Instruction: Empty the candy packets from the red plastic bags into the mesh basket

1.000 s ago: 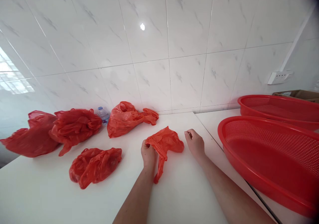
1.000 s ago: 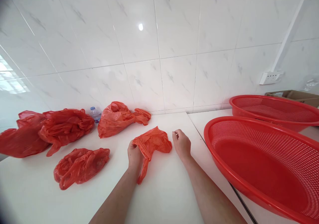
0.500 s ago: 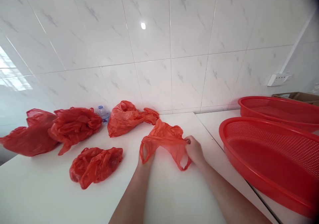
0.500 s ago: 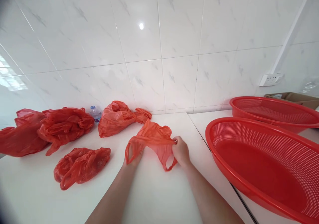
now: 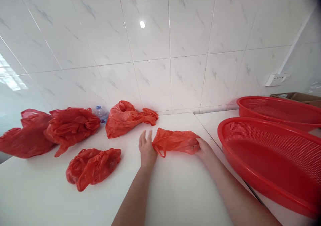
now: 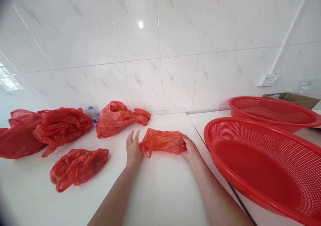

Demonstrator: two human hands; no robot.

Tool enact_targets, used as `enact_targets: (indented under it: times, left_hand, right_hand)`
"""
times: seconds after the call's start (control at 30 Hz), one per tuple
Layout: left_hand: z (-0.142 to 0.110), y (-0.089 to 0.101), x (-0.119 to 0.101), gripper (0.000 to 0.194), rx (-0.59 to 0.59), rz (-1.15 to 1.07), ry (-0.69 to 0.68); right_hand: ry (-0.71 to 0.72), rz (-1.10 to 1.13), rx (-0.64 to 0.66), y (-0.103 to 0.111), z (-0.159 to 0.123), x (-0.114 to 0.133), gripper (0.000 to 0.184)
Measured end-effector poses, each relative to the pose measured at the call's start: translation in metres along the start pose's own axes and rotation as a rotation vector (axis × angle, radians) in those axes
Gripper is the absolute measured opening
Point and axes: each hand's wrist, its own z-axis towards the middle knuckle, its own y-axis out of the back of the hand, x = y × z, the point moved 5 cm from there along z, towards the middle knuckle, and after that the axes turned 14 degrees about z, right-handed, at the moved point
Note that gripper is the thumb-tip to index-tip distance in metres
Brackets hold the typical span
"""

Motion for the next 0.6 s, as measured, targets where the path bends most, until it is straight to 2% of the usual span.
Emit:
enact_targets:
  times: [0.07, 0.1, 0.17, 0.27, 0.37, 0.43, 0.5, 0.57, 0.6]
  left_hand:
    - [-0.005, -0.01, -0.011, 0.04, 0.116, -0.057, -0.07]
    - [-0.007, -0.016, -0.011, 0.027, 0.18, -0.113, -0.053]
    - [-0.01, -0.026, -0.002, 0.006, 0.244, -0.274, 0.099]
    - [-0.008, -0.028, 0.02, 0.025, 0.178, -0.466, 0.341]
    - [-0.004, -0.025, 0.032, 0.028, 0.127, -0.66, 0.462]
    - [-0.003, -0.025, 0.033, 0.03, 0.115, -0.801, 0.531]
    - [-0.003, -0.026, 0.032, 0.032, 0.12, -0.868, 0.559]
    - [-0.004, -0.028, 0.028, 0.032, 0.139, -0.902, 0.568]
    - [-0.005, -0.03, 0.025, 0.033, 0.159, -0.931, 0.567]
  right_hand:
    - [-0.018, 0.016, 0.05, -0.005, -0.002, 0.0, 0.021]
    - [-0.022, 0.006, 0.07, -0.007, -0.003, 0.001, 0.024]
    - [-0.006, -0.063, 0.064, -0.006, -0.004, 0.004, 0.029]
    - [0.039, -0.226, -0.044, 0.004, -0.004, 0.013, 0.031]
    - [0.097, -0.354, -0.164, 0.008, -0.008, 0.021, 0.038]
    - [0.294, -0.556, -0.22, -0.001, -0.016, 0.032, 0.046]
    - [0.624, -0.836, -0.253, -0.024, -0.034, 0.045, 0.047]
    - [0.925, -1.039, -0.199, -0.052, -0.055, 0.047, 0.036]
    - [1.002, -1.069, -0.123, -0.064, -0.063, 0.043, 0.027]
